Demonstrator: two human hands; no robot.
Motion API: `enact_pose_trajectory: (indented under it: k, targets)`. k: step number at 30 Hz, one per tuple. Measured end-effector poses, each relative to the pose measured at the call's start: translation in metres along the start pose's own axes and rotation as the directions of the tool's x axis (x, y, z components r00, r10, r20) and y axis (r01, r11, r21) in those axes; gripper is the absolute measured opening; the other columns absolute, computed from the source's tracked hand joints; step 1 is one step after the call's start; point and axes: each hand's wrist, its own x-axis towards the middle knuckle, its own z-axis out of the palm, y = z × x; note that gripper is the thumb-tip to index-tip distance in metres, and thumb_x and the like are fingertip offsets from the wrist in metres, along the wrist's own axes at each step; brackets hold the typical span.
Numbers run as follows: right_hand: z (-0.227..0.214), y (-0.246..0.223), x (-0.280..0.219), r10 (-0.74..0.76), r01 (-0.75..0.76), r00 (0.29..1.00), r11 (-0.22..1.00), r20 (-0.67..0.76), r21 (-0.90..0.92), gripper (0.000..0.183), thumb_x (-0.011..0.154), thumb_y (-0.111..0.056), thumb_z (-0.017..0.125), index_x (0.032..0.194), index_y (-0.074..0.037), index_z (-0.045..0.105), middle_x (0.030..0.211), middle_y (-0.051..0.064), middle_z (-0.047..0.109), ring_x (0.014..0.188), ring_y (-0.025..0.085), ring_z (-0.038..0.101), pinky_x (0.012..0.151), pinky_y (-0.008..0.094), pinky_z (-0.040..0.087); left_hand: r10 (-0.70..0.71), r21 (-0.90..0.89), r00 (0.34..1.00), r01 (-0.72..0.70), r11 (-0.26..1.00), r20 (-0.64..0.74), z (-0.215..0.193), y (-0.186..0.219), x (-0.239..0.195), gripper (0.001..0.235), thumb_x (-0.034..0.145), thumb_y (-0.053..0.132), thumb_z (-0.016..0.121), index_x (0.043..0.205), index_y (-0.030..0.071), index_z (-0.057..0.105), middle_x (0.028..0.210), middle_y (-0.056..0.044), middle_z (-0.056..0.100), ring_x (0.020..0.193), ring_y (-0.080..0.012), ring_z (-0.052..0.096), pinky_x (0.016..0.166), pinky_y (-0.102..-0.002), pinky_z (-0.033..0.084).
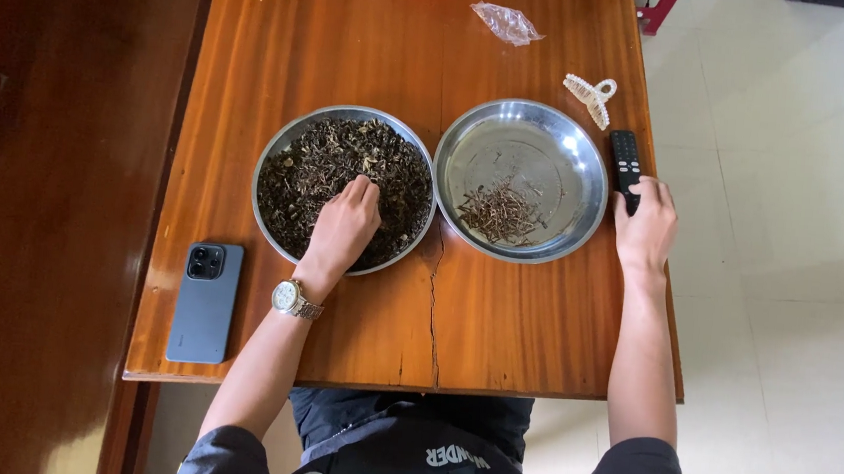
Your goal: The person sorts dried leaves by hand, picking small pieces from a large metal bowl and transferring them into a smaller metal bowl. The hands repeatedly sift through the leaves to separate the finer material.
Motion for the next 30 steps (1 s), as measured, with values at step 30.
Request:
enact_pose_trajectory:
  k: [30]
  targets:
    - [-0.004,-0.008,0.001,-0.002,0.002,1.000,0.995,-0.003,-0.102,0.027,0.090,-0.016,0.087,0.107,-0.014,0.067,0.116,0.000,0.067,0.105,0.025,0.069,0.080,0.040,0.062,-0.020,-0.143,0.994,0.035,0.989,0.105,-0.018,0.002,0.004,0.013,0.100,0.018,0.064,0.100,0.012,0.052,0.089,-0.001,0.050,0.085,-0.0207,0.065,0.073,-0.030,0.054]
